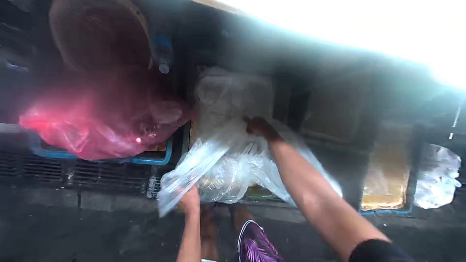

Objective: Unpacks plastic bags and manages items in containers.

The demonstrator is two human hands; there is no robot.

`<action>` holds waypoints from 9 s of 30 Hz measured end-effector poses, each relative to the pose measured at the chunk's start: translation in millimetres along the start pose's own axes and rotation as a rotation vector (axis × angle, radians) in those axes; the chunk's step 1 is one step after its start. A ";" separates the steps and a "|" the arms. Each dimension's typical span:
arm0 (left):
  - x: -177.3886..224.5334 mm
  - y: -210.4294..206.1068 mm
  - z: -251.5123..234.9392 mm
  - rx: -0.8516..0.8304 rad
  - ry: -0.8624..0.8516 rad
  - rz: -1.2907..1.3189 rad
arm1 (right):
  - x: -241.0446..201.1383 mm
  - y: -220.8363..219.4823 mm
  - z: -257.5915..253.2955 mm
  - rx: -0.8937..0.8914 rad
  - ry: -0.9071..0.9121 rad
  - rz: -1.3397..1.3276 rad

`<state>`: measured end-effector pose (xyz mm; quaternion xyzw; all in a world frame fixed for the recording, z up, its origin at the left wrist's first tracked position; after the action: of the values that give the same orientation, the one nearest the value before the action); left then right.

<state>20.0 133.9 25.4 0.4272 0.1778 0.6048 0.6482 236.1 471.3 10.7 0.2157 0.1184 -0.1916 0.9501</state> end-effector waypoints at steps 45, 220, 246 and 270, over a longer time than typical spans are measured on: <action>-128.6 0.8 -80.5 -0.777 0.252 0.632 | 280.2 -108.5 91.7 0.140 0.000 -0.979; -43.9 104.2 108.8 -0.350 -0.075 -0.006 | 35.9 34.8 123.3 -0.415 0.329 0.047; 85.2 98.6 113.4 -0.879 0.098 0.889 | 131.8 3.5 185.2 -0.185 0.270 -0.589; 97.3 -21.5 120.3 -0.159 0.267 0.847 | 58.8 -147.8 171.9 -0.271 0.149 -0.368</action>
<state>143.4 186.3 105.5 0.3295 0.0222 0.8782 0.3459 252.0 251.4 89.9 0.0745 0.2503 -0.3275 0.9080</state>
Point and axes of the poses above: each hand's wrist, its own z-axis away from the middle knuckle, its own y-axis out of the back of the hand, x = y × z, the point moved 6 cm from there along -z, towards the middle knuckle, and after that the axes turned 8 degrees about -x, right-handed, at the moved point
